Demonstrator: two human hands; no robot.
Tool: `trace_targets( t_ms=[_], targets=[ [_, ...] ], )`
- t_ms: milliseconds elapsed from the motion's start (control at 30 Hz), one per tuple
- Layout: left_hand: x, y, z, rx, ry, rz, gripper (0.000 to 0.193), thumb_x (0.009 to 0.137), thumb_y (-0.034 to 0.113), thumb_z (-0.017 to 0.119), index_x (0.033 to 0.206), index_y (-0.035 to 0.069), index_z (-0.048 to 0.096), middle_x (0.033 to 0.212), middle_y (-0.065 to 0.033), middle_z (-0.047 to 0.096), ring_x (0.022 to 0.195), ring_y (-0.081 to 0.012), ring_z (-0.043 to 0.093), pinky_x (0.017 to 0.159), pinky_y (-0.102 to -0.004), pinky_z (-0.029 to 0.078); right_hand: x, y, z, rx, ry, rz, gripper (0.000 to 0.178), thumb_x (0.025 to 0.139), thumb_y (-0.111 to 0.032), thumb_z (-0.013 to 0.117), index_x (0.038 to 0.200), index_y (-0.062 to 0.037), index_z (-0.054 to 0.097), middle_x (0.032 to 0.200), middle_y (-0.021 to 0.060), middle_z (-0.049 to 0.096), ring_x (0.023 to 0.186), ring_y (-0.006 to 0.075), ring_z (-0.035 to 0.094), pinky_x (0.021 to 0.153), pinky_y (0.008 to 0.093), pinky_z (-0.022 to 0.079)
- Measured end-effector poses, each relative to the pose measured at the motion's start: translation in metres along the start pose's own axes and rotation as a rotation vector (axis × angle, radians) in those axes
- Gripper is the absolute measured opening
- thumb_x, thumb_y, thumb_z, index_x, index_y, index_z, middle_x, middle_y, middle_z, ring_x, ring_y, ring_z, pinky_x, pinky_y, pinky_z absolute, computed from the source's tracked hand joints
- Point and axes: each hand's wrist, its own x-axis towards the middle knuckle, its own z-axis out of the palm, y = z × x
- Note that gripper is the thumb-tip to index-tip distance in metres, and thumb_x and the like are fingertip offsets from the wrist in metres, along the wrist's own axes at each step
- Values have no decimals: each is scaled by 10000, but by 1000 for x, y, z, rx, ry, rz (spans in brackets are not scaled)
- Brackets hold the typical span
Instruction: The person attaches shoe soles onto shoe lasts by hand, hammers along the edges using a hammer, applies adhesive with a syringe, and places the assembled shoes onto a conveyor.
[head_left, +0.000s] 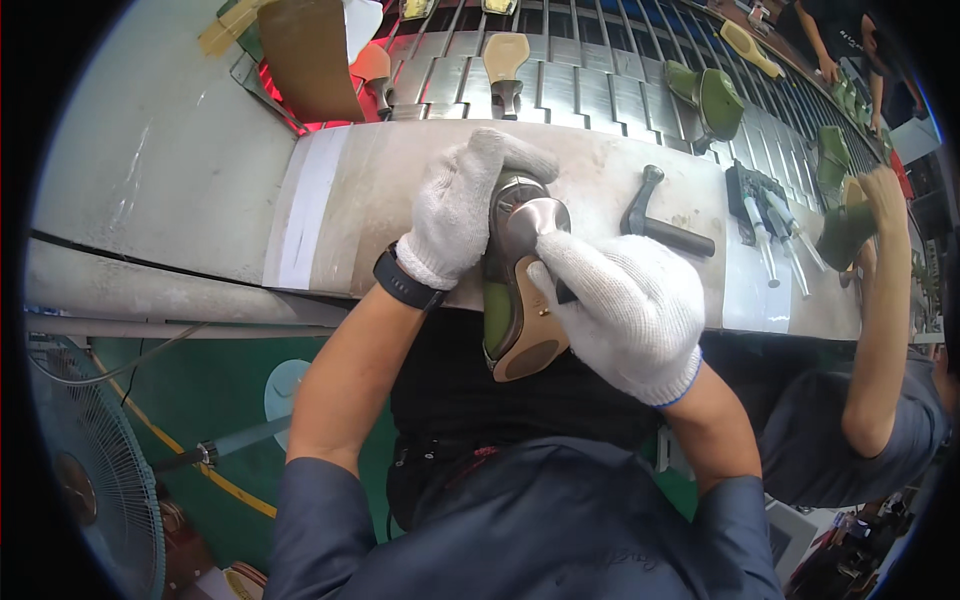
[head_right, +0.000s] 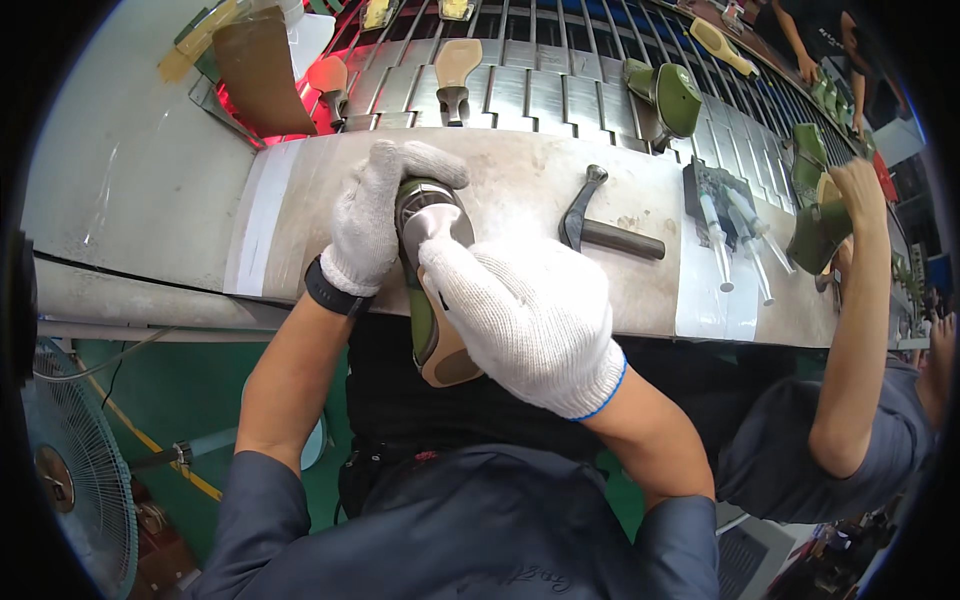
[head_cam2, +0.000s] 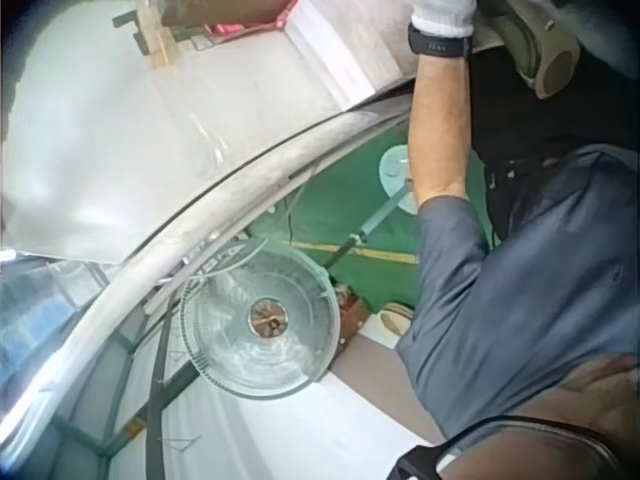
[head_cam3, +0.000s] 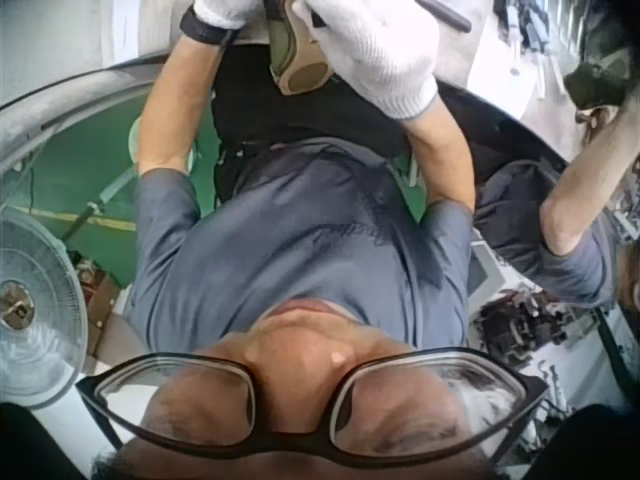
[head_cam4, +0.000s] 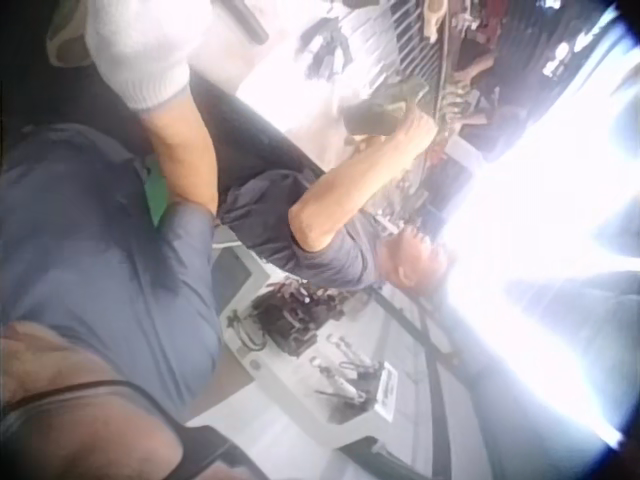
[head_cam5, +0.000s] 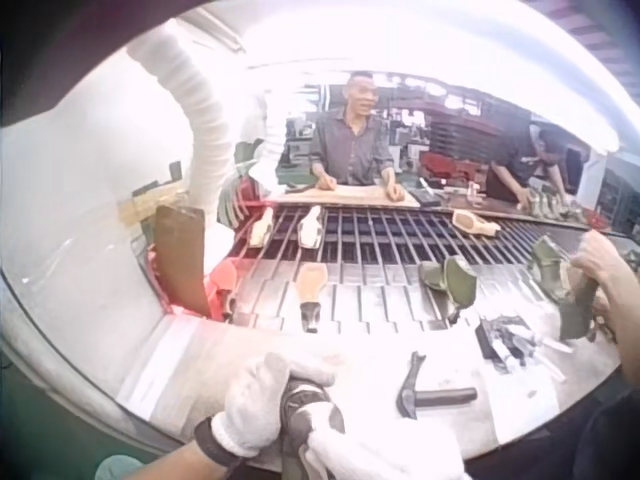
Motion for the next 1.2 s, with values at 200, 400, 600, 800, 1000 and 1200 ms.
trace_targets(
  t_ms=[200, 400, 600, 800, 1000, 1200],
  targets=[
    [4, -5, 3, 2, 4, 49, 881, 1233, 600, 188, 1137, -30, 796, 1088, -117, 807, 969, -181, 738, 943, -341, 592, -3, 5, 18, 20, 33, 31, 448, 783, -58, 979, 1198, -51, 808, 883, 96, 771, 695, 284, 718, 631, 390, 561],
    [4, 1, 2, 64, -26, 34, 871, 1233, 598, 204, 1125, -28, 800, 1069, -113, 805, 961, -178, 737, 929, -338, 586, -4, 11, 24, 52, 63, 28, 465, 785, -38, 965, 1220, -45, 801, 891, 100, 775, 688, 286, 716, 629, 395, 560],
    [6, 0, 6, 39, -51, 40, 840, 1242, 569, 223, 1119, -30, 800, 1054, -111, 804, 949, -178, 737, 917, -340, 589, -4, 16, 21, 21, 36, -3, 465, 817, -16, 881, 1267, -12, 765, 850, 81, 734, 666, 267, 702, 602, 386, 555],
    [14, -9, 2, 20, -61, 77, 775, 1238, 541, 301, 1101, -37, 799, 1042, -113, 802, 930, -174, 739, 898, -342, 596, 4, 26, 28, 0, 58, -65, 409, 841, -29, 789, 1244, 7, 733, 802, 61, 678, 671, 250, 701, 595, 383, 560],
    [52, -19, -2, -170, -79, -47, 293, 1077, 209, 655, 1065, -43, 803, 965, -94, 800, 846, -121, 716, 803, -273, 575, 24, 58, 37, 63, 87, -47, 269, 859, -56, 788, 1124, -81, 748, 854, 118, 716, 755, 302, 732, 686, 402, 590],
    [55, -17, -5, -198, -55, -161, 254, 1046, 220, 725, 996, -9, 824, 869, -49, 781, 751, -83, 687, 707, -233, 526, 32, 52, -16, 589, -235, 974, 325, 1085, -250, 701, 1286, -15, 802, 883, 130, 784, 772, 232, 762, 731, 368, 605]
  ],
)
